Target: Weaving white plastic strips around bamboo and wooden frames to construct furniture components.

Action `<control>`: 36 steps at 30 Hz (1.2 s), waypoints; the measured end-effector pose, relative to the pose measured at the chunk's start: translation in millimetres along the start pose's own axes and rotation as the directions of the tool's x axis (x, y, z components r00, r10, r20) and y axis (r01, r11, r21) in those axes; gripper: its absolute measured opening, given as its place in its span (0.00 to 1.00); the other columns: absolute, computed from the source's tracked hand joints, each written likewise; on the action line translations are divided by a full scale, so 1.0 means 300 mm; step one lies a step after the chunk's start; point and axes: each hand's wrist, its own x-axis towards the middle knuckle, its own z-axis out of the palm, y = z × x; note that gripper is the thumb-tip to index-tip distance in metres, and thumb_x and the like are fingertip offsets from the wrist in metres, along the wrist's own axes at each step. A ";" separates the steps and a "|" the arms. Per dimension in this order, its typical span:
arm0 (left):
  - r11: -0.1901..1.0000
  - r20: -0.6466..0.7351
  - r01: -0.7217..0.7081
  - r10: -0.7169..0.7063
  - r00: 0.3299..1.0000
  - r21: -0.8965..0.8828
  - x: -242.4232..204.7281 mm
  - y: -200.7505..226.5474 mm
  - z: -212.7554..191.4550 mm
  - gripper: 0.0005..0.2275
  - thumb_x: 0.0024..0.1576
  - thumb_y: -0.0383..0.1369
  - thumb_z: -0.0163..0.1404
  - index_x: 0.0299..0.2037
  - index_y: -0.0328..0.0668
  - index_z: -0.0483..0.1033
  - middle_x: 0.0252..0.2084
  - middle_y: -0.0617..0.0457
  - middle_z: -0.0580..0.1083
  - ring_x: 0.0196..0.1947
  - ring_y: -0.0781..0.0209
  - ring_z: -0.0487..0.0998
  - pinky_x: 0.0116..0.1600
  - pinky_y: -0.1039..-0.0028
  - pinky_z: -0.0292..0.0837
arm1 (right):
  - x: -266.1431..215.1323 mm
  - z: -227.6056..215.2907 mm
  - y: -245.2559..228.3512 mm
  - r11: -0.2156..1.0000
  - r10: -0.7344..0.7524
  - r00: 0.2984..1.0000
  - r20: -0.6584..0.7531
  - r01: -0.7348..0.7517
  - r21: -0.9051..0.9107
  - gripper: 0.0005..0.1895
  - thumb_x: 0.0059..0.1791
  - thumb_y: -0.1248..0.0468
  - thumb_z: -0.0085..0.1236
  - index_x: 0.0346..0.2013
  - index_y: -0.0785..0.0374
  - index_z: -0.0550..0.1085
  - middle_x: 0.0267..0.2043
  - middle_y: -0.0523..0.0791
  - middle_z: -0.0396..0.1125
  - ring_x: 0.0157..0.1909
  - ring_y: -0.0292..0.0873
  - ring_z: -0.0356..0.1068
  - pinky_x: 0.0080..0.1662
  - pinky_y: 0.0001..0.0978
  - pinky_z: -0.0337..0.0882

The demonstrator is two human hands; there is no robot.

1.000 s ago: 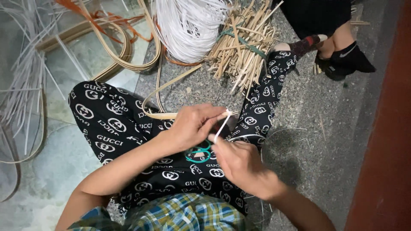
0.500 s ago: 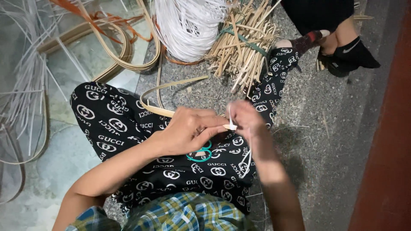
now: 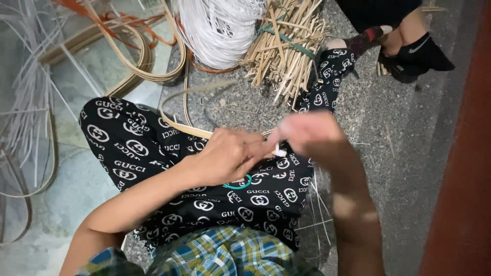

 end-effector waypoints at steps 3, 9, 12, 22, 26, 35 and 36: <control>0.998 0.016 -0.049 0.050 0.999 -0.047 -0.004 -0.003 -0.035 0.11 0.55 0.28 0.54 0.47 0.41 0.81 0.31 0.50 0.76 0.32 0.49 0.80 0.34 0.62 0.73 | 0.054 0.024 0.075 0.650 0.406 0.905 0.124 -0.382 0.657 0.16 0.57 0.61 0.50 0.33 0.71 0.76 0.19 0.37 0.56 0.22 0.31 0.51 0.31 0.22 0.57; 0.978 -0.060 -0.025 0.013 0.998 -0.205 -0.011 -0.066 -0.018 0.07 0.61 0.31 0.54 0.45 0.41 0.81 0.39 0.49 0.79 0.35 0.49 0.81 0.37 0.65 0.76 | -0.220 0.330 0.233 0.152 0.696 0.681 0.229 -0.451 0.879 0.06 0.44 0.69 0.48 0.33 0.63 0.72 0.24 0.40 0.63 0.24 0.36 0.62 0.29 0.28 0.62; 0.974 -0.074 -0.039 0.023 0.997 -0.222 0.008 -0.056 0.002 0.07 0.62 0.32 0.54 0.45 0.39 0.80 0.39 0.48 0.79 0.36 0.48 0.81 0.38 0.64 0.76 | -0.267 0.324 0.066 0.381 0.561 0.815 0.144 -0.409 0.829 0.13 0.60 0.68 0.45 0.31 0.65 0.70 0.23 0.38 0.56 0.26 0.33 0.57 0.30 0.26 0.60; 0.983 -0.038 -0.174 0.176 0.984 0.058 0.007 -0.005 -0.011 0.07 0.60 0.34 0.56 0.41 0.40 0.79 0.28 0.50 0.74 0.28 0.50 0.77 0.30 0.61 0.69 | 0.026 -0.002 0.127 0.600 0.457 0.886 0.079 -0.373 0.708 0.14 0.56 0.60 0.52 0.33 0.67 0.76 0.18 0.36 0.55 0.20 0.30 0.52 0.25 0.25 0.50; 0.995 -0.145 -0.100 0.097 0.985 -0.011 -0.010 -0.038 -0.039 0.07 0.59 0.36 0.60 0.38 0.43 0.79 0.25 0.52 0.73 0.22 0.53 0.75 0.27 0.63 0.67 | -0.105 0.230 0.368 0.130 0.576 0.810 0.109 -0.222 0.966 0.03 0.48 0.68 0.49 0.31 0.62 0.71 0.24 0.39 0.61 0.20 0.33 0.56 0.25 0.26 0.54; 0.948 -0.336 -0.203 0.279 0.900 0.244 -0.034 -0.045 -0.020 0.11 0.54 0.33 0.63 0.45 0.41 0.82 0.25 0.53 0.70 0.24 0.56 0.74 0.29 0.66 0.68 | -0.187 0.499 0.512 0.936 0.177 0.965 -0.192 -0.105 0.336 0.07 0.56 0.65 0.55 0.43 0.68 0.75 0.41 0.45 0.71 0.43 0.40 0.70 0.44 0.31 0.72; 0.947 -0.346 -0.192 0.276 0.897 0.257 -0.033 -0.040 -0.023 0.11 0.54 0.33 0.63 0.45 0.41 0.82 0.25 0.53 0.70 0.24 0.56 0.74 0.29 0.66 0.68 | -0.061 0.459 0.390 0.938 0.164 0.970 -0.180 -0.097 0.334 0.07 0.56 0.65 0.55 0.43 0.68 0.75 0.41 0.45 0.71 0.43 0.40 0.70 0.44 0.31 0.72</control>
